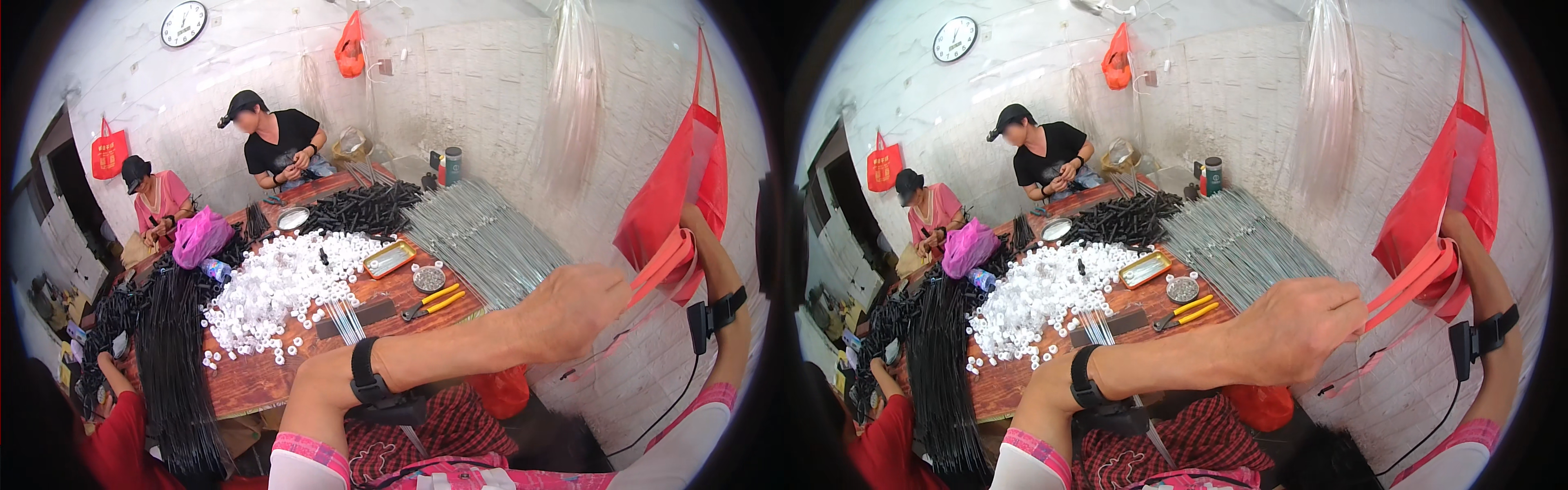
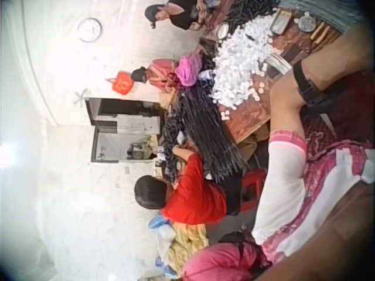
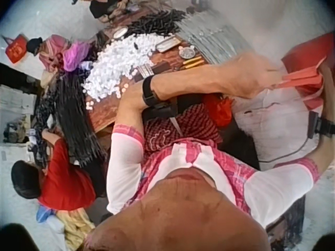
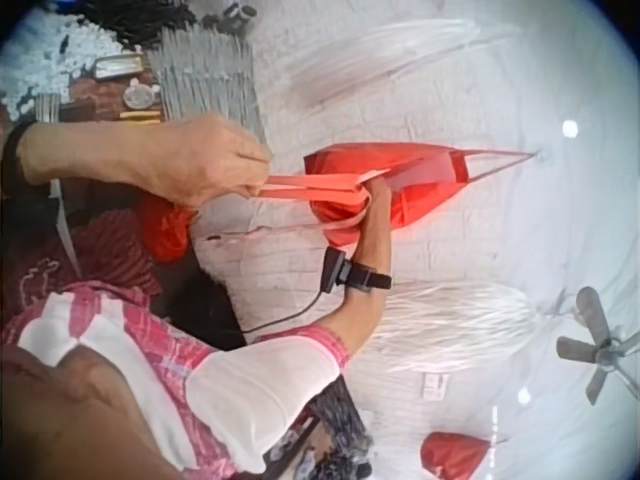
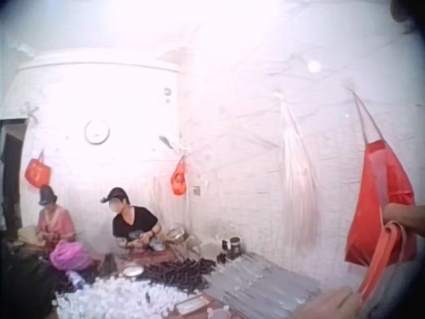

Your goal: Manually assembling umbrella rib components by threading metal rods through plastic connectors and securing them.

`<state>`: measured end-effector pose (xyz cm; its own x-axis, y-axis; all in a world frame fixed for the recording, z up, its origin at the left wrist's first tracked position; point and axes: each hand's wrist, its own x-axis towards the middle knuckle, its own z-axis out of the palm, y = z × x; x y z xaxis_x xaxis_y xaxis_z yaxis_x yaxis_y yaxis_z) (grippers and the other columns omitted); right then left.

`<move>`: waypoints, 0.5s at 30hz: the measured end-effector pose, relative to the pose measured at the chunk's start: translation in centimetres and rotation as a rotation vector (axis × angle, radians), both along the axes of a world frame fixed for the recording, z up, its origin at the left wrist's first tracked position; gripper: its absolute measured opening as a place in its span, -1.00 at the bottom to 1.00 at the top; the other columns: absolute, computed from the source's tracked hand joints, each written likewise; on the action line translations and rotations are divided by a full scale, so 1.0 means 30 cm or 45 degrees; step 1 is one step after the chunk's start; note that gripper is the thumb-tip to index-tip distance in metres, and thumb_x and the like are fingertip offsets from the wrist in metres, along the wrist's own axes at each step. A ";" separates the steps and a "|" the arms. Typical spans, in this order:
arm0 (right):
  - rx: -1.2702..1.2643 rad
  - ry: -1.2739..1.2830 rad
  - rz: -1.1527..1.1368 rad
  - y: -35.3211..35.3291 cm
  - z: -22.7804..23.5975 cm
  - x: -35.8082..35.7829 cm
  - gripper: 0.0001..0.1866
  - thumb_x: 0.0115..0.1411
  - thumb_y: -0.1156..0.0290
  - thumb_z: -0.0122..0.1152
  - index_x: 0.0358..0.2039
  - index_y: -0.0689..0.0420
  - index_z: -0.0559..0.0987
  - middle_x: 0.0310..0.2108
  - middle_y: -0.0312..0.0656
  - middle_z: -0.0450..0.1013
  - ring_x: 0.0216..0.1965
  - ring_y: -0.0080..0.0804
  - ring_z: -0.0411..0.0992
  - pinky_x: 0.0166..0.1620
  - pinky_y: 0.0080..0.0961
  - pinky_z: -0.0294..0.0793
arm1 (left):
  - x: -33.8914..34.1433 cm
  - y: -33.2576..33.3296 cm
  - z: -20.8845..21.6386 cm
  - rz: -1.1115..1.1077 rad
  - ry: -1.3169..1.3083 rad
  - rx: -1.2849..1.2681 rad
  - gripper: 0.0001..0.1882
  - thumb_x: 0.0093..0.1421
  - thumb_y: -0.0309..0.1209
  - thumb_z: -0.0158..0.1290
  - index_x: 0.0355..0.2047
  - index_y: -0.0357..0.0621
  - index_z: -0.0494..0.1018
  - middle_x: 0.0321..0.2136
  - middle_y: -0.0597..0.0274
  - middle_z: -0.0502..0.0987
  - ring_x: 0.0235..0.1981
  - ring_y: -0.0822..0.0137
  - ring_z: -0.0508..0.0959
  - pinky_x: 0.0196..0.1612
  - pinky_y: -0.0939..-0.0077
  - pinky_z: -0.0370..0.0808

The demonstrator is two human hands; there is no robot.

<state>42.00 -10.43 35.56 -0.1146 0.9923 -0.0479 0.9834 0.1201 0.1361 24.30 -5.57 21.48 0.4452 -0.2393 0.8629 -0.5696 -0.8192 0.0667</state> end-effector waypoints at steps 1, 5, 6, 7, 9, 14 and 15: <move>0.012 -0.028 -0.005 0.004 0.024 -0.026 -0.82 0.03 0.35 0.24 -0.50 0.22 0.60 -0.50 0.00 0.52 -0.47 -0.10 0.52 -0.40 -0.21 0.47 | 0.000 0.000 0.002 -0.008 0.011 0.000 -0.85 0.03 -0.52 0.12 -0.40 -0.28 0.39 -0.47 0.05 0.40 -0.43 0.00 0.51 -0.37 0.18 0.47; 0.058 -0.111 -0.005 0.034 0.054 -0.073 -0.82 0.02 0.35 0.24 -0.53 0.23 0.59 -0.53 0.03 0.52 -0.49 -0.08 0.52 -0.41 -0.21 0.47 | 0.006 0.019 0.004 0.008 0.047 -0.007 -0.86 0.08 -0.53 0.13 -0.39 -0.28 0.39 -0.47 0.04 0.40 -0.42 -0.03 0.51 -0.36 0.15 0.47; 0.070 -0.132 -0.011 0.035 0.059 -0.081 -0.81 0.01 0.35 0.24 -0.54 0.23 0.59 -0.54 0.03 0.51 -0.49 -0.07 0.52 -0.42 -0.20 0.47 | 0.009 0.021 0.008 0.006 0.047 -0.004 -0.86 0.08 -0.53 0.13 -0.39 -0.28 0.39 -0.47 0.04 0.40 -0.42 -0.03 0.51 -0.36 0.15 0.47; 0.083 -0.153 -0.018 0.036 0.070 -0.083 -0.81 0.01 0.35 0.24 -0.54 0.24 0.59 -0.54 0.04 0.51 -0.49 -0.06 0.52 -0.42 -0.20 0.47 | 0.012 0.022 0.013 -0.022 0.060 -0.038 -0.86 0.10 -0.53 0.14 -0.38 -0.27 0.39 -0.46 0.05 0.40 -0.41 -0.03 0.52 -0.36 0.16 0.47; 0.108 -0.197 -0.047 0.034 0.083 -0.086 -0.81 0.00 0.35 0.24 -0.56 0.24 0.58 -0.55 0.05 0.51 -0.50 -0.05 0.52 -0.43 -0.20 0.47 | 0.019 0.021 0.019 -0.067 0.075 -0.068 -0.87 0.12 -0.54 0.14 -0.38 -0.25 0.38 -0.45 0.05 0.41 -0.40 -0.02 0.53 -0.35 0.16 0.47; 0.179 -0.348 -0.254 -0.054 0.078 0.247 -0.80 -0.02 0.36 0.25 -0.60 0.25 0.57 -0.59 0.08 0.50 -0.52 -0.02 0.52 -0.45 -0.20 0.46 | 0.004 0.016 0.037 -0.092 0.162 -0.208 -0.91 0.17 -0.53 0.15 -0.36 -0.22 0.44 -0.41 0.08 0.50 -0.35 0.04 0.57 -0.31 0.27 0.50; 0.184 -0.385 -0.357 -0.113 0.058 0.371 -0.79 -0.02 0.36 0.25 -0.60 0.26 0.57 -0.59 0.09 0.50 -0.52 -0.02 0.52 -0.45 -0.19 0.46 | 0.004 0.020 0.039 -0.103 0.213 -0.236 -0.92 0.17 -0.53 0.16 -0.34 -0.22 0.47 -0.41 0.09 0.52 -0.36 0.07 0.58 -0.30 0.31 0.50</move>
